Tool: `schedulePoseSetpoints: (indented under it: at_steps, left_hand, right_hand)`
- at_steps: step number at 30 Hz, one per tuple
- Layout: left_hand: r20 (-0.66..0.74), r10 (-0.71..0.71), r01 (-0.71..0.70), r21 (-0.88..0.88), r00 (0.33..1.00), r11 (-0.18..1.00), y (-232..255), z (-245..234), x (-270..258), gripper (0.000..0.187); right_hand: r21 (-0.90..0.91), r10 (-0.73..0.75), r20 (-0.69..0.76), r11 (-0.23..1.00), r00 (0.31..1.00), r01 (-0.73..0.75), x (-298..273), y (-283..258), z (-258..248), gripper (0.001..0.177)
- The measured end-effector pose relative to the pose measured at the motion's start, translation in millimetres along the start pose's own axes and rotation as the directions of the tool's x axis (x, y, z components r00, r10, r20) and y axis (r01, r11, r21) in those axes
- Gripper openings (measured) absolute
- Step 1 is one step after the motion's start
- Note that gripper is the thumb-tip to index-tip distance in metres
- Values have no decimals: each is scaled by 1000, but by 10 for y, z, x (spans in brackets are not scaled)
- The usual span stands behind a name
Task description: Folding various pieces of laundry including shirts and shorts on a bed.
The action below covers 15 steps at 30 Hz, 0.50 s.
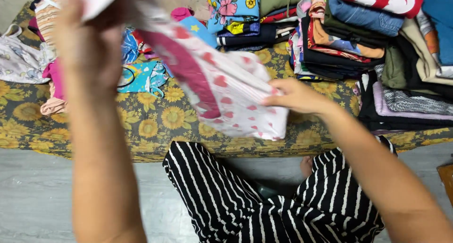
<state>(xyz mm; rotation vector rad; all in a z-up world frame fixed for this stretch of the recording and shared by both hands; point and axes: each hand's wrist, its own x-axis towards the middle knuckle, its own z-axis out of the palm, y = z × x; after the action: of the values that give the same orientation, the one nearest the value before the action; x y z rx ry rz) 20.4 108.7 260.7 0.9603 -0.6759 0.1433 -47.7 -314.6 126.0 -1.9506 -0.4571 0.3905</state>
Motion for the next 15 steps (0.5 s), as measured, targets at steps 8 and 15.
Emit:
schedulePoseSetpoints:
  at_steps: [8, 15]
  left_hand:
    - [-167, -128, 134, 28, 978, 991, 216, -959, -727, 40]
    - [-439, -449, 505, 14, 778, 863, -352, -977, 55, 59]
  right_hand:
    - [-209, 177, -235, 951, 956, -228, -514, -44, -589, 27]
    - [306, 221, -499, 950, 838, -69, 38, -519, -763, 23]
